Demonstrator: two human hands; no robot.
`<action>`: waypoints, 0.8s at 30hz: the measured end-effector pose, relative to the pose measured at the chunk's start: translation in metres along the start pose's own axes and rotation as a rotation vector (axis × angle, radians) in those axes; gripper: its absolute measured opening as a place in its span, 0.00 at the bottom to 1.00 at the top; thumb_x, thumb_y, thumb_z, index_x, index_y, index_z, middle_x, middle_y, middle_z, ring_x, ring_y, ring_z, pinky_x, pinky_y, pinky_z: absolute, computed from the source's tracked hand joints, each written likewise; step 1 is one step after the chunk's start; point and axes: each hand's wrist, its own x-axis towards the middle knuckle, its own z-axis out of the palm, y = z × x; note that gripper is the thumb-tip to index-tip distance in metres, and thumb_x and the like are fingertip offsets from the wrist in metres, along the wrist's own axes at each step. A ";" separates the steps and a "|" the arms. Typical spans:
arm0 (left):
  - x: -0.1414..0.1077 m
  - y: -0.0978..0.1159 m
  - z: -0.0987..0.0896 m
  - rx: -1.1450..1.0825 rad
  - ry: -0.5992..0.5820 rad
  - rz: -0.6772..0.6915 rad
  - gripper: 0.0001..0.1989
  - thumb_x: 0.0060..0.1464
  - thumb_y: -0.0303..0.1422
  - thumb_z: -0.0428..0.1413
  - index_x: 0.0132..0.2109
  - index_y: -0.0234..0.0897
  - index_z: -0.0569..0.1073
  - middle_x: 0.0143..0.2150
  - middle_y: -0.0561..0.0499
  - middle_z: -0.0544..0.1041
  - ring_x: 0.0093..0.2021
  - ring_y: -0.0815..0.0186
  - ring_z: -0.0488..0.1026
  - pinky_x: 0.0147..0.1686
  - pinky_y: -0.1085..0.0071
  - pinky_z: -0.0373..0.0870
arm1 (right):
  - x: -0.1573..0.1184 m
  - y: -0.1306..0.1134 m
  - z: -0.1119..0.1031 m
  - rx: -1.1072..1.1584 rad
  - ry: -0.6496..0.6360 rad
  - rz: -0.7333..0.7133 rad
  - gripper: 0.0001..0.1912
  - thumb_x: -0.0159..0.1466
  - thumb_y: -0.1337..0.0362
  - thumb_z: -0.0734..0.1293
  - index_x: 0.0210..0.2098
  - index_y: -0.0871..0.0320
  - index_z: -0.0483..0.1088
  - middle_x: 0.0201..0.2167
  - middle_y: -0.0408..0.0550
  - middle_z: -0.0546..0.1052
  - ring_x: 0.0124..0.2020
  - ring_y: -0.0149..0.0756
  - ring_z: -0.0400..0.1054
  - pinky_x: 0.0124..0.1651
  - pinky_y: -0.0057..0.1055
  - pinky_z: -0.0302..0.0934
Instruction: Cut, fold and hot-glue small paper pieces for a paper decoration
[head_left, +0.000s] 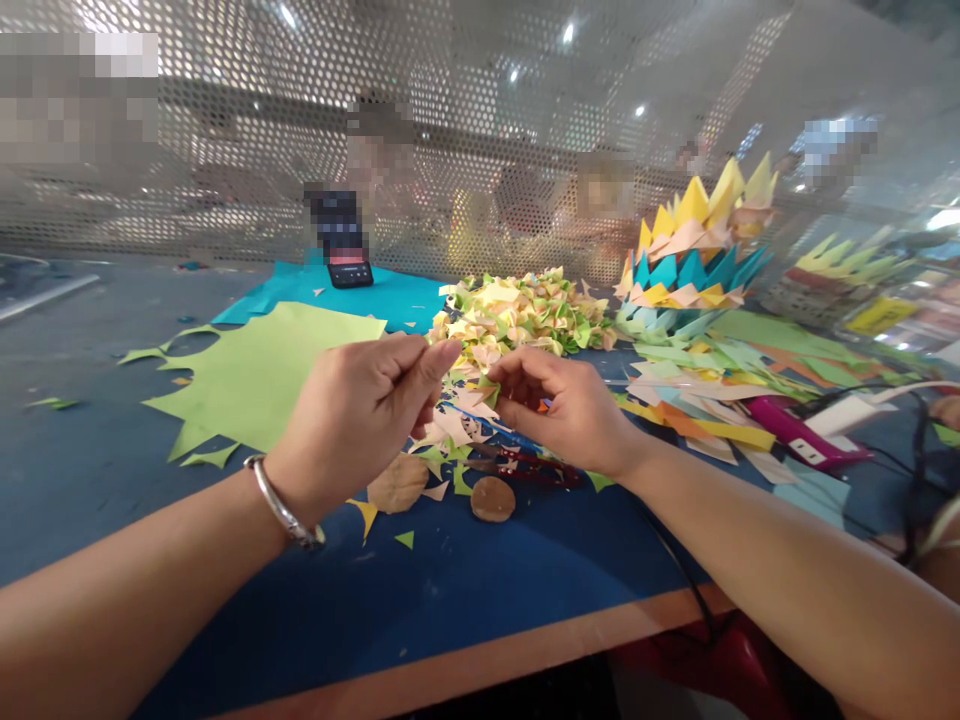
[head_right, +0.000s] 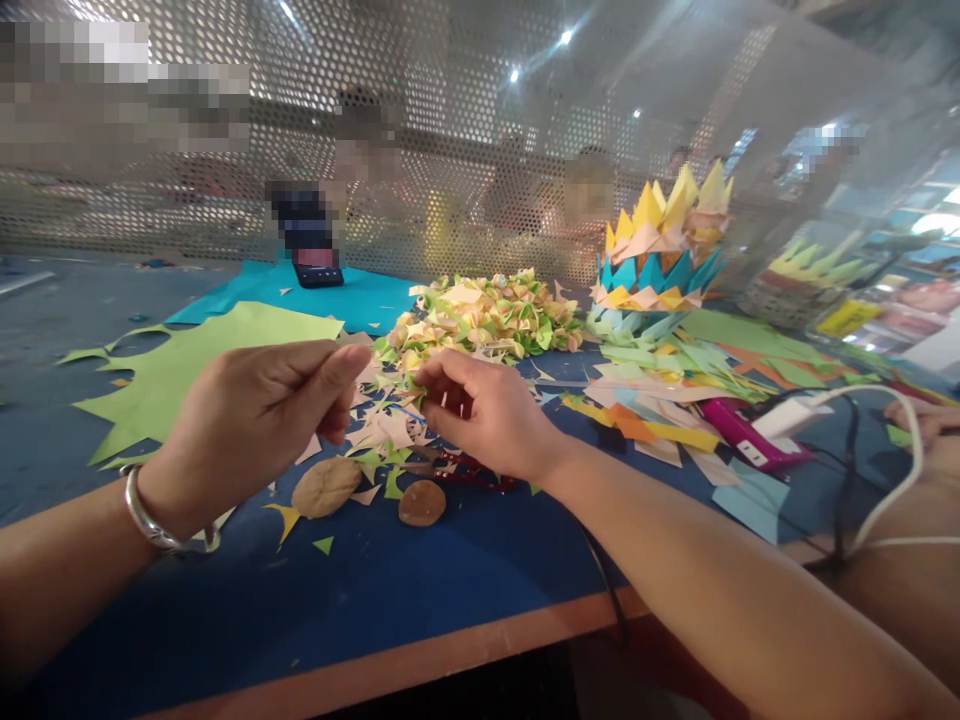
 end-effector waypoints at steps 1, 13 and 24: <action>0.000 0.000 0.000 -0.010 0.014 0.008 0.20 0.66 0.39 0.48 0.25 0.39 0.68 0.19 0.55 0.73 0.20 0.71 0.68 0.25 0.74 0.65 | 0.000 0.000 0.000 0.003 0.001 0.000 0.07 0.63 0.65 0.68 0.40 0.60 0.69 0.29 0.42 0.73 0.25 0.25 0.64 0.27 0.25 0.59; -0.001 -0.001 0.005 -0.074 -0.076 0.118 0.07 0.57 0.31 0.54 0.35 0.37 0.77 0.34 0.49 0.74 0.30 0.69 0.71 0.27 0.76 0.70 | 0.001 -0.001 -0.001 -0.005 0.019 0.020 0.08 0.62 0.64 0.68 0.40 0.59 0.69 0.28 0.42 0.73 0.26 0.26 0.64 0.28 0.26 0.60; -0.001 -0.003 0.005 -0.040 -0.090 0.089 0.07 0.57 0.31 0.55 0.34 0.37 0.78 0.33 0.50 0.74 0.29 0.70 0.72 0.28 0.75 0.69 | 0.000 0.000 0.000 -0.021 0.030 0.035 0.07 0.61 0.65 0.69 0.40 0.59 0.71 0.28 0.42 0.73 0.24 0.25 0.63 0.27 0.26 0.58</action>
